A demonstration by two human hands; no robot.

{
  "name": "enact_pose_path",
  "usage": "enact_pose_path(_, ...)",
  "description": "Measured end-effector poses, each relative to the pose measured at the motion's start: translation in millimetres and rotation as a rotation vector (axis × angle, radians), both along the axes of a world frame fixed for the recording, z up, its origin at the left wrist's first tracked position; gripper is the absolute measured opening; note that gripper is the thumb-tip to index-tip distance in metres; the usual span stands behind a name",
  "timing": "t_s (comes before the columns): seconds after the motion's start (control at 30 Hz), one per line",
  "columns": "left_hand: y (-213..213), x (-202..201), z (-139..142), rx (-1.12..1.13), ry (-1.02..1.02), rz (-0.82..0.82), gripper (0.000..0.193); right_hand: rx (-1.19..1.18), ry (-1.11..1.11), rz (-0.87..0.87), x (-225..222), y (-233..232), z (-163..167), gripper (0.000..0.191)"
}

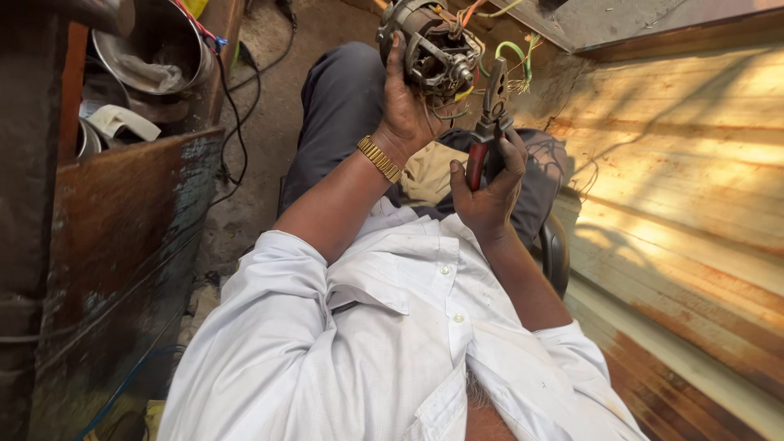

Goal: The person repairs a small electrical motor by using a screwdriver to adjust internal components and pliers to manipulate wires. The person holds the motor in one hand while using tools with the other, occasionally repositioning the motor to access different parts.

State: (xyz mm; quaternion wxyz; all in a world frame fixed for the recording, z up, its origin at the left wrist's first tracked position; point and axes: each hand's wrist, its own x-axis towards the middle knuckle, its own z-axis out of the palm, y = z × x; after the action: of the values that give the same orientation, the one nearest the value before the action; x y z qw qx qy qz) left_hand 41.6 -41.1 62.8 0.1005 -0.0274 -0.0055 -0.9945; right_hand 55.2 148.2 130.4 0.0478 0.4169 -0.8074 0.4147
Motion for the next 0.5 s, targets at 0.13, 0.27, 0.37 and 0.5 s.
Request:
enact_pose_path(0.13,-13.9,-11.2,-11.0,0.097,-0.122,0.017,0.077,0.025,-0.101,-0.04,-9.3,-13.7,-7.4,0.084)
enact_pose_path(0.27,-18.1,-19.3,-14.0,0.077,-0.104,0.01,0.076,0.173,0.133,-0.109,-15.9,-28.6,-6.3,0.094)
enact_pose_path(0.37,-19.9,-19.9,-11.4,0.146,-0.114,-0.035,0.077,0.201,-0.181,-0.135,-21.1,-40.2,-14.0,0.087)
enact_pose_path(0.5,-24.7,-17.3,-11.6,0.177,-0.135,-0.06,0.078,0.141,0.059,-0.104,-23.0,-30.4,-30.3,0.086)
